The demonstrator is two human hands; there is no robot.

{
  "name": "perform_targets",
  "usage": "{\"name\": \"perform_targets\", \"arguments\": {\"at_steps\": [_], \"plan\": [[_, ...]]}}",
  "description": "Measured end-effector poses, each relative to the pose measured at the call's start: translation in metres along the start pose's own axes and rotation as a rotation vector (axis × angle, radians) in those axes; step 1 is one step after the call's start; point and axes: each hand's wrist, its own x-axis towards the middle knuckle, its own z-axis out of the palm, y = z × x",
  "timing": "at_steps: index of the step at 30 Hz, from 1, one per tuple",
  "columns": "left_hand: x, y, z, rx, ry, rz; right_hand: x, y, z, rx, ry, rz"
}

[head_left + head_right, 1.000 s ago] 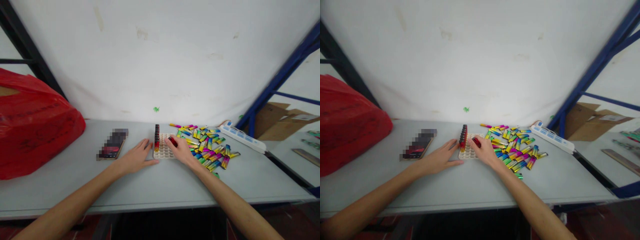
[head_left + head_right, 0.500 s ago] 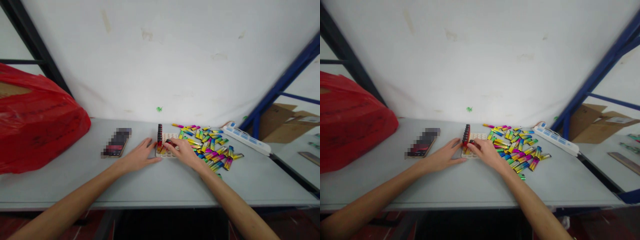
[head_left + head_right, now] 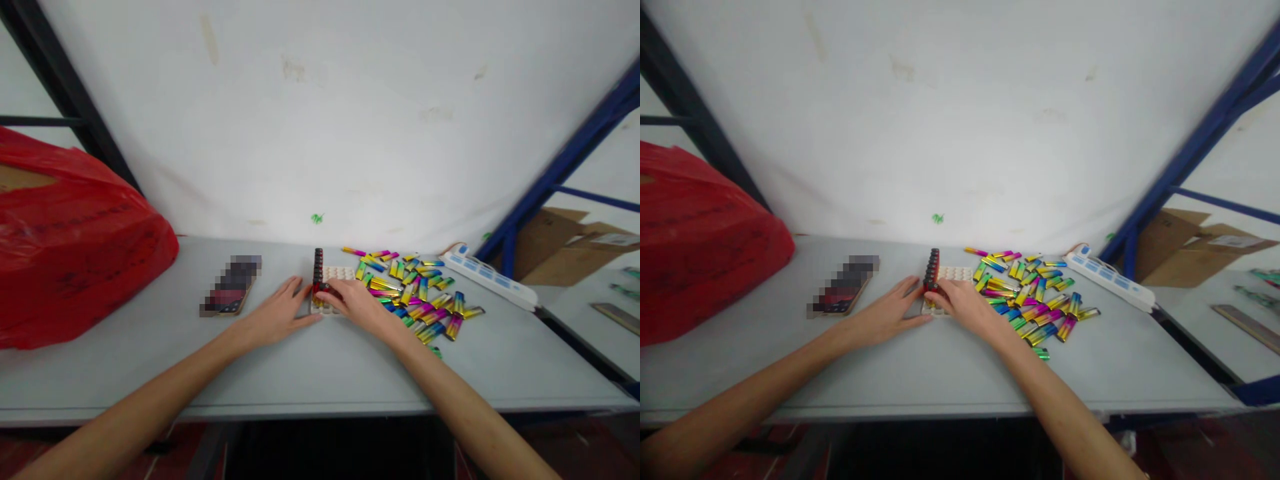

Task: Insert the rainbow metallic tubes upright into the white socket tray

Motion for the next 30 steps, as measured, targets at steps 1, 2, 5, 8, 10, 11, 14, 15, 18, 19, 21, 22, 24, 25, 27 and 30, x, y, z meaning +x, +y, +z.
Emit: {"name": "perform_targets", "arguments": {"at_steps": [1,2,5,8,10,11,14,15,18,19,21,22,24,25,27,30], "plan": [[0.0,0.0,0.0,0.0,-0.001,0.0,0.0,0.0,0.0,-0.001,0.002,-0.005],[0.0,0.0,0.0,0.001,-0.003,-0.002,0.0,-0.001,0.0,0.0,0.003,-0.006],[0.0,-0.002,0.001,0.017,-0.016,-0.01,0.0,0.0,0.001,0.0,0.003,0.014],[0.0,-0.004,0.002,0.021,-0.011,0.001,0.0,0.002,0.002,-0.014,-0.031,0.009],[0.0,-0.005,0.002,0.011,0.011,0.018,0.0,0.001,0.002,-0.046,-0.058,0.003],[0.0,-0.005,0.002,0.007,0.02,0.03,0.0,0.0,0.002,-0.07,-0.069,0.005],[0.0,-0.004,0.001,0.001,0.022,0.044,0.002,-0.005,0.0,-0.155,-0.089,0.027],[0.0,-0.004,0.0,0.001,0.012,0.038,0.002,-0.006,-0.001,-0.172,-0.093,0.033],[0.001,-0.004,0.0,0.005,-0.004,0.019,0.003,-0.009,-0.001,-0.177,-0.099,0.045],[0.001,-0.004,0.0,0.004,-0.003,0.024,0.003,-0.01,0.0,-0.171,-0.104,0.048],[0.001,-0.005,0.0,-0.002,0.005,0.032,0.002,-0.009,0.001,-0.155,-0.126,0.051],[0.001,-0.006,0.001,-0.003,0.004,0.031,0.001,-0.009,0.001,-0.14,-0.135,0.049],[0.001,-0.007,0.001,0.001,-0.001,0.016,0.0,-0.005,-0.001,-0.091,-0.136,0.04],[0.001,-0.007,0.001,0.007,-0.006,0.008,-0.001,-0.001,-0.004,-0.065,-0.122,0.043],[0.001,-0.007,0.0,0.02,-0.013,0.003,-0.005,0.013,-0.016,-0.05,-0.075,0.08],[0.002,-0.007,0.0,0.031,-0.002,0.01,-0.019,0.048,-0.043,-0.178,0.004,0.225]]}}
